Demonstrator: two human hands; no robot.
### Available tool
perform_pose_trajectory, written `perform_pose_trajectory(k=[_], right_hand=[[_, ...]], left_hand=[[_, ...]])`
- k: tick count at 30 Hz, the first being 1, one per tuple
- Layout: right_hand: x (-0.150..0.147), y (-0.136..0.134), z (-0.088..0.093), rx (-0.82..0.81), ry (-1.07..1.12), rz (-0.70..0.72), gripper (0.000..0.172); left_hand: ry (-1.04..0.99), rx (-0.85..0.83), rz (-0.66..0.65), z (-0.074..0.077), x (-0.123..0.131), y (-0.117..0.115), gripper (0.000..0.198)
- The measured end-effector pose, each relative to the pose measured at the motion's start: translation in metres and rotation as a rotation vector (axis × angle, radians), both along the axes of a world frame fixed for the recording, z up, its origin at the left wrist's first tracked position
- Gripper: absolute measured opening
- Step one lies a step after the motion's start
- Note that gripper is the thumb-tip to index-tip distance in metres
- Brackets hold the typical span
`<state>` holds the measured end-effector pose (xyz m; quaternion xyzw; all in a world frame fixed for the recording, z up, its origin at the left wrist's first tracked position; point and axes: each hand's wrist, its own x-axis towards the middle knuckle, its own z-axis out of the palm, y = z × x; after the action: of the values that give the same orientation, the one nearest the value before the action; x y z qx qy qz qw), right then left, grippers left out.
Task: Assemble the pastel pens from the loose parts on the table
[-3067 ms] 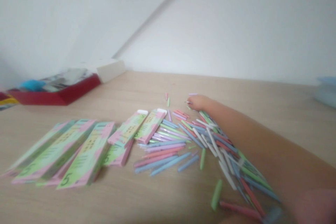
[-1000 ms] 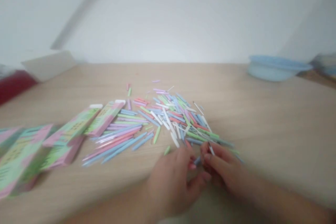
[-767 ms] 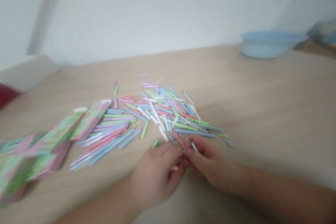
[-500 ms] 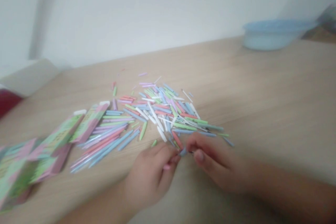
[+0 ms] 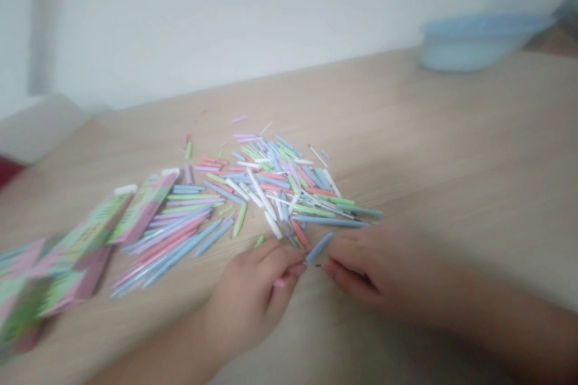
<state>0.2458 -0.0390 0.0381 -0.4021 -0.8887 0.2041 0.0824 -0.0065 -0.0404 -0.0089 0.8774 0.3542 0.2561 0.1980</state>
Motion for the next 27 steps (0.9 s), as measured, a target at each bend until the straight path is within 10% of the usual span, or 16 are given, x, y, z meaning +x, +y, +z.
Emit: perform_pose_trajectory(k=[27], right_hand=[[0.0044,0.0073,-0.0046,-0.011,0.123,0.039,0.024]], left_hand=[[0.016,-0.023,0.002,-0.0003,-0.0001,0.0004,0.016]])
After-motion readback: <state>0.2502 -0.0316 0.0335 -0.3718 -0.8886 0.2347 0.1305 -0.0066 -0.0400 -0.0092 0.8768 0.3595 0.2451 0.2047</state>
